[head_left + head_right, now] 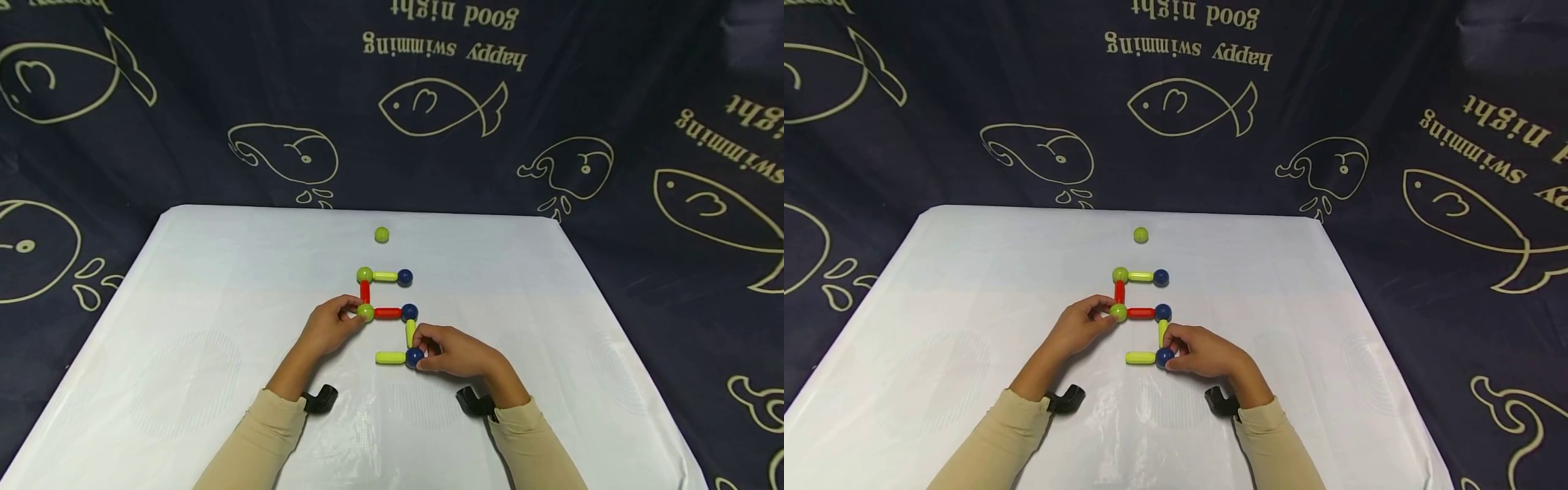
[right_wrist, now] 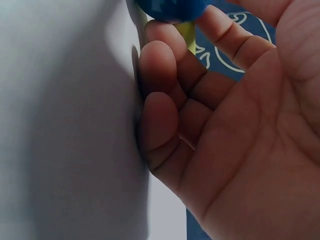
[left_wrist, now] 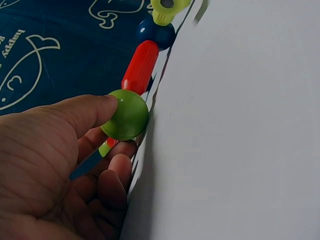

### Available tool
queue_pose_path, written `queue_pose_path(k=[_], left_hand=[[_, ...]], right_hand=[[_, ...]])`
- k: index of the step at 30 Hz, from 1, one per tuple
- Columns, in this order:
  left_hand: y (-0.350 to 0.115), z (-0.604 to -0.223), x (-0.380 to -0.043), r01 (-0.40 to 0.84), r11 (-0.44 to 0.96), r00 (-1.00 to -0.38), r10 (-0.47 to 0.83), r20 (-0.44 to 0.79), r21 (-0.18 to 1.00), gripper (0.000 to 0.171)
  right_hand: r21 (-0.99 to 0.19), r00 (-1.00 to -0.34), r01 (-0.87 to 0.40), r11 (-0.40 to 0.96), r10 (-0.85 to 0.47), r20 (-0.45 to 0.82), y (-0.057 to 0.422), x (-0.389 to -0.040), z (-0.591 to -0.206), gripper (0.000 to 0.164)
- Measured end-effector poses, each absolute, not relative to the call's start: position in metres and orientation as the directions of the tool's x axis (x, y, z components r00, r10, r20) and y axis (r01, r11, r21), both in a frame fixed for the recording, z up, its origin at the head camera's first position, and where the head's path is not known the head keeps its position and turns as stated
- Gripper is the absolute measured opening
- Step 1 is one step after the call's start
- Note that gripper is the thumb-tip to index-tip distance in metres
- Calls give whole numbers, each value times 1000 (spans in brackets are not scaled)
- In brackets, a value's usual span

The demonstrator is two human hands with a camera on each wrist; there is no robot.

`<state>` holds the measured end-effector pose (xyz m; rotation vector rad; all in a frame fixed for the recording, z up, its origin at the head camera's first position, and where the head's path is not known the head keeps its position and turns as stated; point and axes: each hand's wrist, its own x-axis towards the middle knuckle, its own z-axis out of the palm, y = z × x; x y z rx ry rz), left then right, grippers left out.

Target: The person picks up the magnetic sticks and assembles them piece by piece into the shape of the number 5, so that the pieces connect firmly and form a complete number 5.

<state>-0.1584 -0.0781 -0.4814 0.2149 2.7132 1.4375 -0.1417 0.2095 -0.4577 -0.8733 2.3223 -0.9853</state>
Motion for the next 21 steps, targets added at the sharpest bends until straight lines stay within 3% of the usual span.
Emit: queue_pose_path(k=[11, 21], left_hand=[[-79, -479, -160, 89, 544, -986, 167, -4, 834, 27], [-97, -456, -181, 47, 561, -942, 301, -151, 826, 32]], right_hand=[[-756, -693, -360, 547, -699, -176, 210, -141, -456, 23], [-761, -695, -349, 547, -696, -182, 210, -141, -455, 22]])
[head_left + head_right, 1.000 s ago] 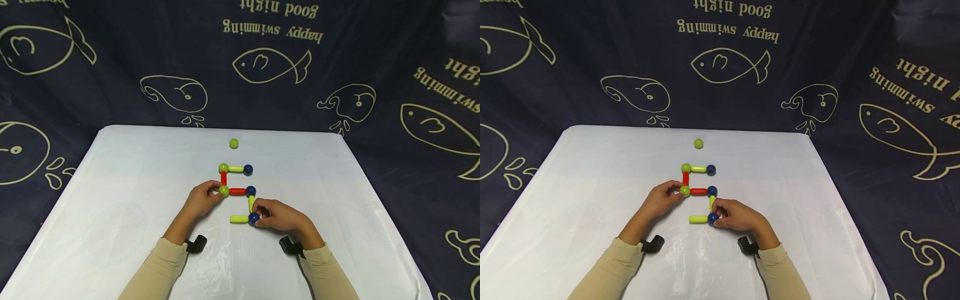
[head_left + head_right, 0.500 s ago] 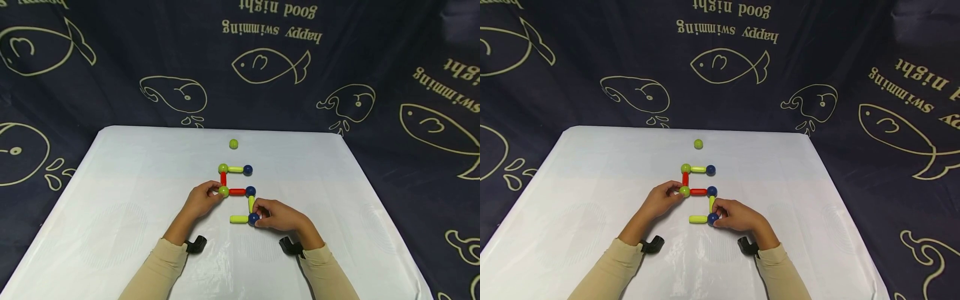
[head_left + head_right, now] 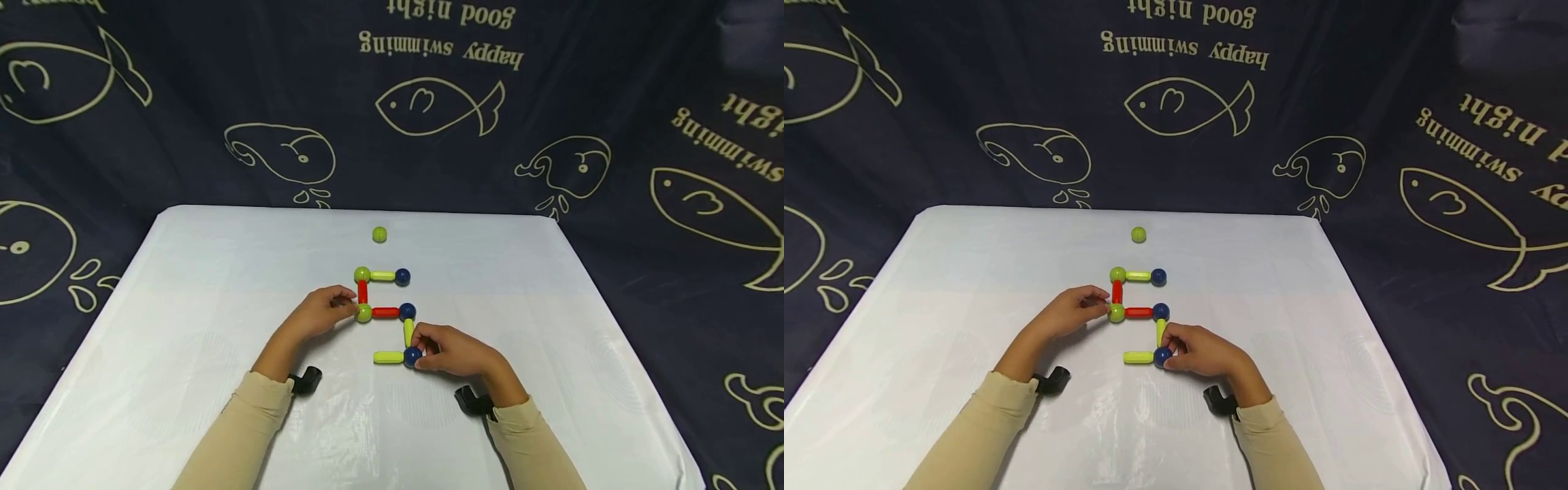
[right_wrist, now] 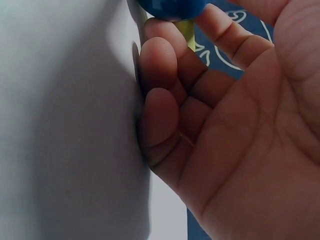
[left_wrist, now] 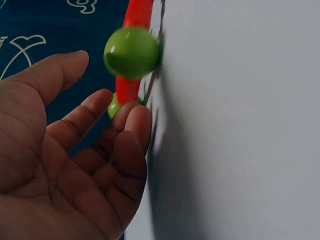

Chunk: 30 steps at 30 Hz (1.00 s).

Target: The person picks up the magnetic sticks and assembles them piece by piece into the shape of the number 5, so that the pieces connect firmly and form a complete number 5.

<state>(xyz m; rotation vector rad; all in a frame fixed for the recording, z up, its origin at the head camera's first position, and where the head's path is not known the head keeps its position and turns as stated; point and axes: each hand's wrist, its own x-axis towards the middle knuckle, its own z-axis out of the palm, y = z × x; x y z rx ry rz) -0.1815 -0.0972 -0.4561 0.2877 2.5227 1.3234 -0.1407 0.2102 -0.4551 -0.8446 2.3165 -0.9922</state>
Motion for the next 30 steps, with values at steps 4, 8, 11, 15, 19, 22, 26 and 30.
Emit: queue_pose_path(k=[4, 8, 11, 15, 19, 22, 26, 30], left_hand=[[-100, -441, -204, 75, 593, -940, 310, -142, 802, 34], [-96, -432, -229, 124, 619, -943, 316, -101, 776, 34], [-89, -432, -246, 151, 641, -947, 312, -76, 752, 35], [-77, -433, -267, 183, 667, -946, 319, -56, 722, 36], [-68, -435, -289, 208, 681, -942, 332, -43, 703, 37], [-64, -436, -305, 200, 684, -945, 323, -45, 701, 38], [-59, -440, -323, 188, 683, -945, 322, -61, 706, 40], [-52, -443, -337, 200, 701, -941, 332, -64, 685, 47]], right_hand=[[-760, -696, -349, 548, -695, -181, 211, -142, -453, 22], [-766, -699, -340, 545, -692, -182, 210, -142, -453, 22], [-765, -700, -336, 550, -689, -188, 210, -141, -455, 23], [-762, -702, -337, 553, -687, -188, 210, -139, -455, 24], [-770, -704, -328, 548, -685, -187, 210, -139, -456, 24], [-773, -703, -327, 544, -687, -186, 210, -140, -457, 25], [-771, -705, -327, 546, -685, -186, 211, -140, -458, 25], [-769, -704, -334, 545, -687, -181, 212, -140, -457, 25]])
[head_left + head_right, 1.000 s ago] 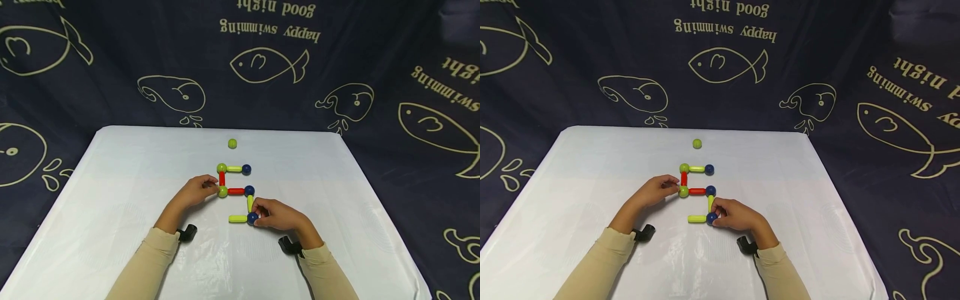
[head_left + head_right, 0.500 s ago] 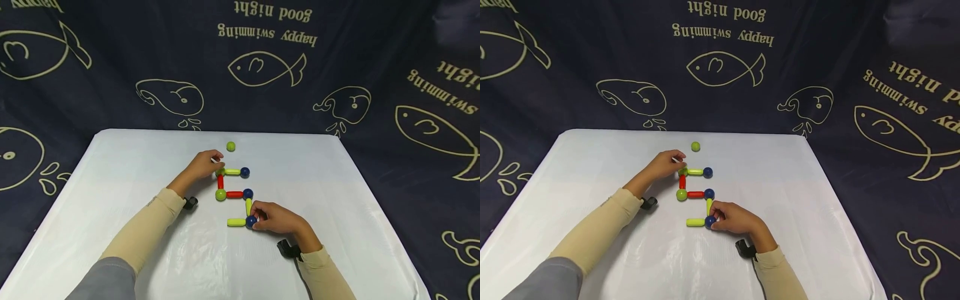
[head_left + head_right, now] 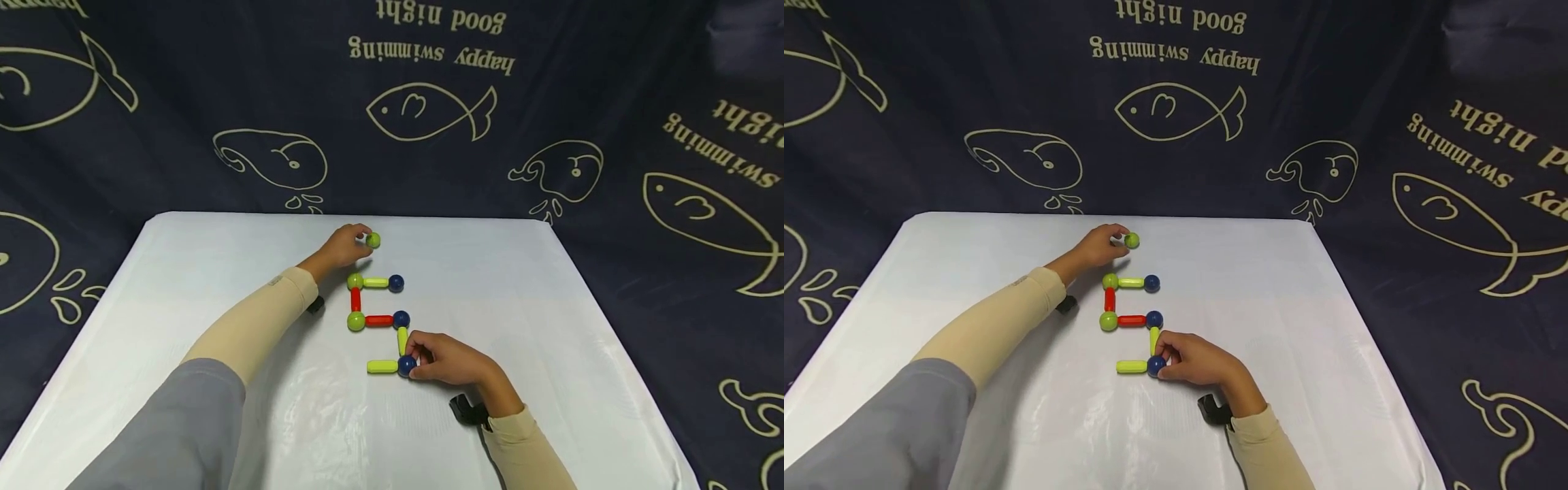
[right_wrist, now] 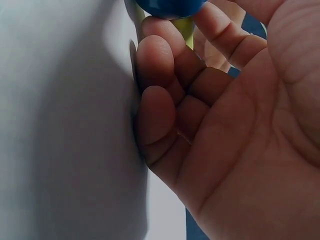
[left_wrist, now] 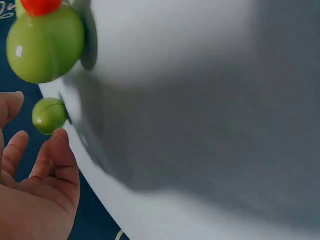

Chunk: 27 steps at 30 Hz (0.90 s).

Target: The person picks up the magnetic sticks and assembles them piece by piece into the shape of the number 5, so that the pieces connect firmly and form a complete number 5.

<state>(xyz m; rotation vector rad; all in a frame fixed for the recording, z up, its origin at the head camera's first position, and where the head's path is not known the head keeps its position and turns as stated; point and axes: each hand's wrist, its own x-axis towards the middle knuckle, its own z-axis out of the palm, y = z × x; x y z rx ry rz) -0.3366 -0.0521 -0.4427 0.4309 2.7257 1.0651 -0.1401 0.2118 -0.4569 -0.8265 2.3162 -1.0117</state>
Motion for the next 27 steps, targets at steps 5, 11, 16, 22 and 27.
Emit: queue_pose_path(k=[5, 11, 16, 22, 27], left_hand=[[-45, -444, -346, 202, 716, -945, 323, -61, 668, 55], [-40, -449, -349, 165, 749, -953, 289, -92, 642, 51], [-30, -453, -349, 125, 767, -964, 244, -106, 629, 45], [-31, -461, -347, 123, 731, -968, 238, -82, 671, 41], [-41, -462, -342, 150, 655, -951, 301, -74, 741, 40]], right_hand=[[-766, -707, -342, 545, -686, -173, 212, -139, -455, 25], [-772, -701, -337, 540, -691, -177, 212, -140, -456, 25], [-764, -703, -341, 548, -688, -179, 212, -139, -455, 25], [-765, -702, -337, 549, -688, -184, 211, -138, -455, 24], [-755, -706, -334, 564, -681, -197, 211, -140, -456, 25]])
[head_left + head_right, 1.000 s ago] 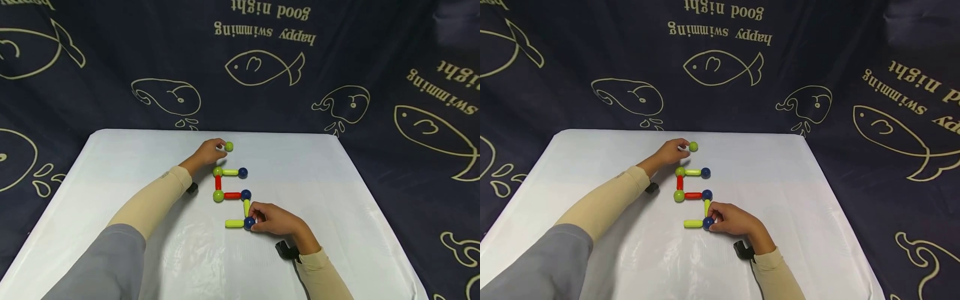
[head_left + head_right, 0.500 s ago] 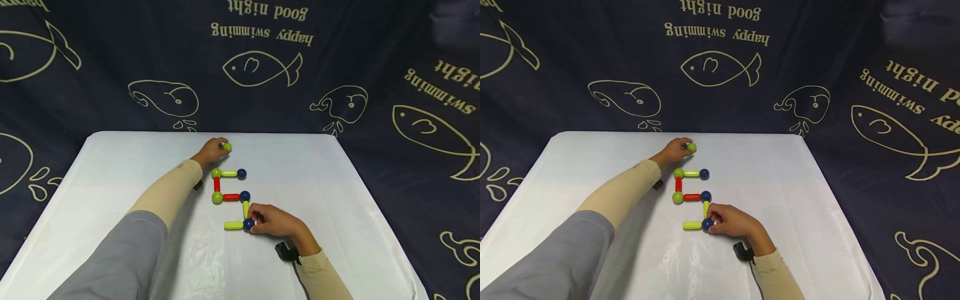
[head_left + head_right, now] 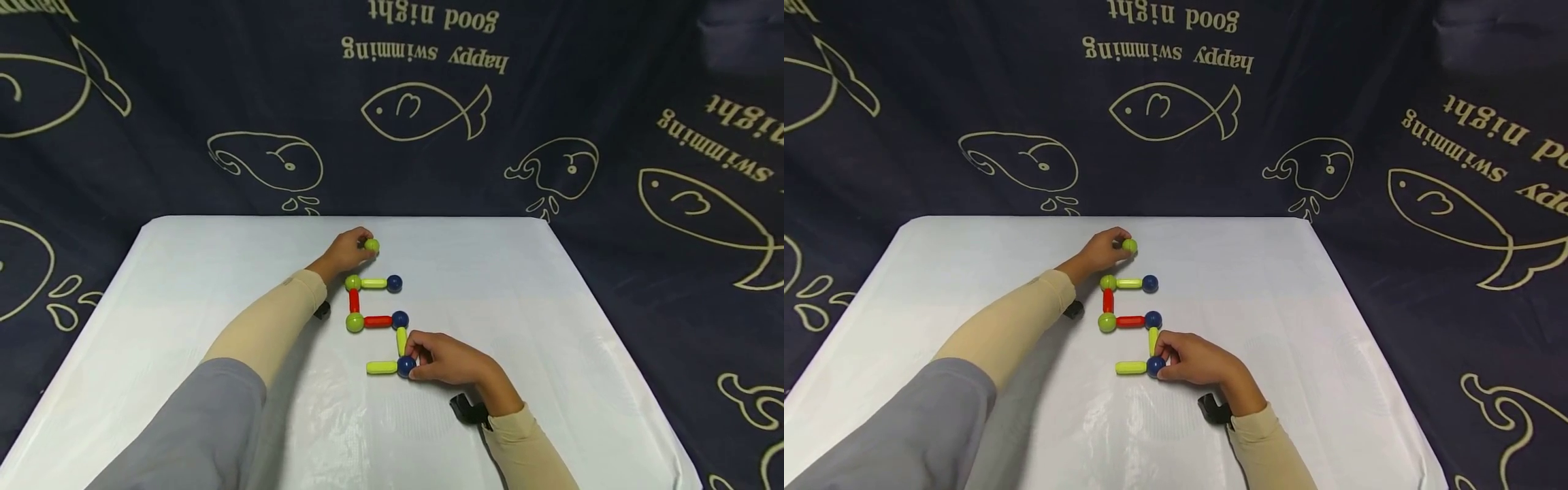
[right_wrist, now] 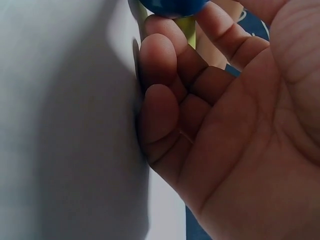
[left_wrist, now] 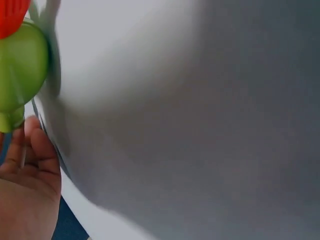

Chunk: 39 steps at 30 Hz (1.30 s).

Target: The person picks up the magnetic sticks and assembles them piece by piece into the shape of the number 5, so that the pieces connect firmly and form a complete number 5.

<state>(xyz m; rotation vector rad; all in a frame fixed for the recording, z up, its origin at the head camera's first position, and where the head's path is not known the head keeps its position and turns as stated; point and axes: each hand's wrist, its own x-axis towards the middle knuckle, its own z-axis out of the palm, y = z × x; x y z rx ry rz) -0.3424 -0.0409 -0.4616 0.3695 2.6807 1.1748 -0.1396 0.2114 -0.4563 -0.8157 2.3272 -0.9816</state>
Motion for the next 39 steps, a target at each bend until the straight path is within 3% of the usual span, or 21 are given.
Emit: queue_pose_path(k=[15, 26, 39], left_hand=[[-73, -451, -301, 199, 505, -932, 362, 4, 840, 37], [-89, -450, -219, 99, 417, -937, 344, -56, 903, 35], [-97, -457, -137, 154, 460, -889, 451, -80, 874, 29]], right_hand=[[-754, -698, -343, 560, -689, -194, 213, -141, -455, 24], [-757, -700, -337, 560, -687, -195, 214, -141, -458, 24], [-759, -693, -356, 545, -699, -177, 212, -141, -456, 25]])
